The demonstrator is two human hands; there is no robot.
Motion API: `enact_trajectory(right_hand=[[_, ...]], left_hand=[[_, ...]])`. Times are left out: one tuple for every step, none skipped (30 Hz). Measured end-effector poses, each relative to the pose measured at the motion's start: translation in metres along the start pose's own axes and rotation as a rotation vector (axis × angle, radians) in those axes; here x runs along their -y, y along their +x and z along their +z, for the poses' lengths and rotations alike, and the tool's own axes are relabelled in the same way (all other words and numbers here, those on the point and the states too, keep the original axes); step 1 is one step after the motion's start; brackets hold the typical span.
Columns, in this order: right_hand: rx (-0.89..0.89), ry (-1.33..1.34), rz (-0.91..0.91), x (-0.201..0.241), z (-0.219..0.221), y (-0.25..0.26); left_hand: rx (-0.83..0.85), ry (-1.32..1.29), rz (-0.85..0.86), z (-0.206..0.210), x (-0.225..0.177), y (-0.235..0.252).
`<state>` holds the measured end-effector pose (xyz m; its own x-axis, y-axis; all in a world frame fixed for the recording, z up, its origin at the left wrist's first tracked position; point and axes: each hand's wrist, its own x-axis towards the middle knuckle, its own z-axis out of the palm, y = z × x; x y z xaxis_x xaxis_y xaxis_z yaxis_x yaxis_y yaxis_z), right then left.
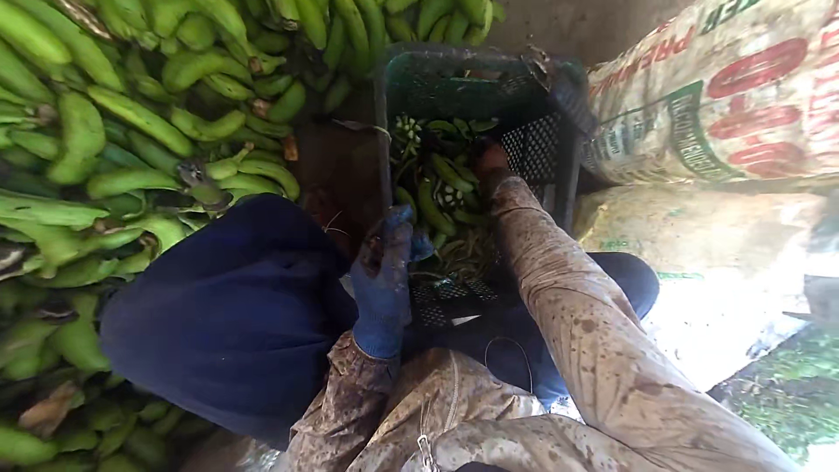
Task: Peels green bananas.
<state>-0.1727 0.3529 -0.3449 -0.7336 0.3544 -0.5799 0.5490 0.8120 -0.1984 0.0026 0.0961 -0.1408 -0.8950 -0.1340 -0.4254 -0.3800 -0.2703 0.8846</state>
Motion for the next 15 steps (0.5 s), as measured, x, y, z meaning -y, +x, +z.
enact_trajectory(right_hand=[[-0.013, 0.051, 0.006, 0.001, -0.004, -0.012], [-0.028, 0.113, 0.013, 0.002, -0.009, -0.029], [-0.049, 0.165, 0.017, 0.0, -0.013, -0.051], [-0.075, 0.223, 0.017, -0.004, -0.016, -0.074], [-0.105, 0.279, 0.008, -0.011, -0.018, -0.096], [-0.136, 0.33, -0.019, -0.018, -0.021, -0.117], [-0.173, 0.384, -0.062, -0.022, -0.025, -0.137], [-0.207, 0.427, -0.126, -0.023, -0.031, -0.155], [-0.234, 0.458, -0.201, -0.021, -0.041, -0.174], [-0.26, 0.482, -0.295, -0.017, -0.053, -0.192], [-0.278, 0.505, -0.398, -0.013, -0.064, -0.211], [-0.277, 0.531, -0.505, -0.012, -0.074, -0.233], [-0.263, 0.556, -0.61, -0.012, -0.083, -0.255], [-0.235, 0.57, -0.714, -0.013, -0.09, -0.276], [-0.197, 0.567, -0.813, -0.016, -0.095, -0.293]], left_hand=[[0.005, -0.012, 0.012, -0.001, -0.001, 0.0], [0.009, -0.026, 0.027, -0.003, -0.001, -0.001], [0.005, -0.034, 0.034, -0.004, -0.002, -0.002], [0.0, -0.044, 0.03, -0.006, -0.002, -0.004], [-0.008, -0.039, 0.021, -0.006, -0.003, -0.004], [-0.002, -0.055, 0.017, -0.006, -0.003, -0.003], [0.008, -0.1, 0.014, -0.006, 0.0, 0.0], [0.019, -0.116, -0.008, -0.006, 0.002, 0.002], [0.034, -0.117, -0.05, -0.007, 0.005, 0.003], [0.051, -0.105, -0.112, -0.007, 0.006, 0.004], [0.071, -0.098, -0.191, -0.007, 0.008, 0.004], [0.096, -0.114, -0.273, -0.008, 0.009, 0.003], [0.139, -0.154, -0.339, -0.01, 0.01, 0.002], [0.201, -0.214, -0.388, -0.011, 0.01, 0.002], [0.259, -0.277, -0.425, -0.013, 0.008, 0.001]])
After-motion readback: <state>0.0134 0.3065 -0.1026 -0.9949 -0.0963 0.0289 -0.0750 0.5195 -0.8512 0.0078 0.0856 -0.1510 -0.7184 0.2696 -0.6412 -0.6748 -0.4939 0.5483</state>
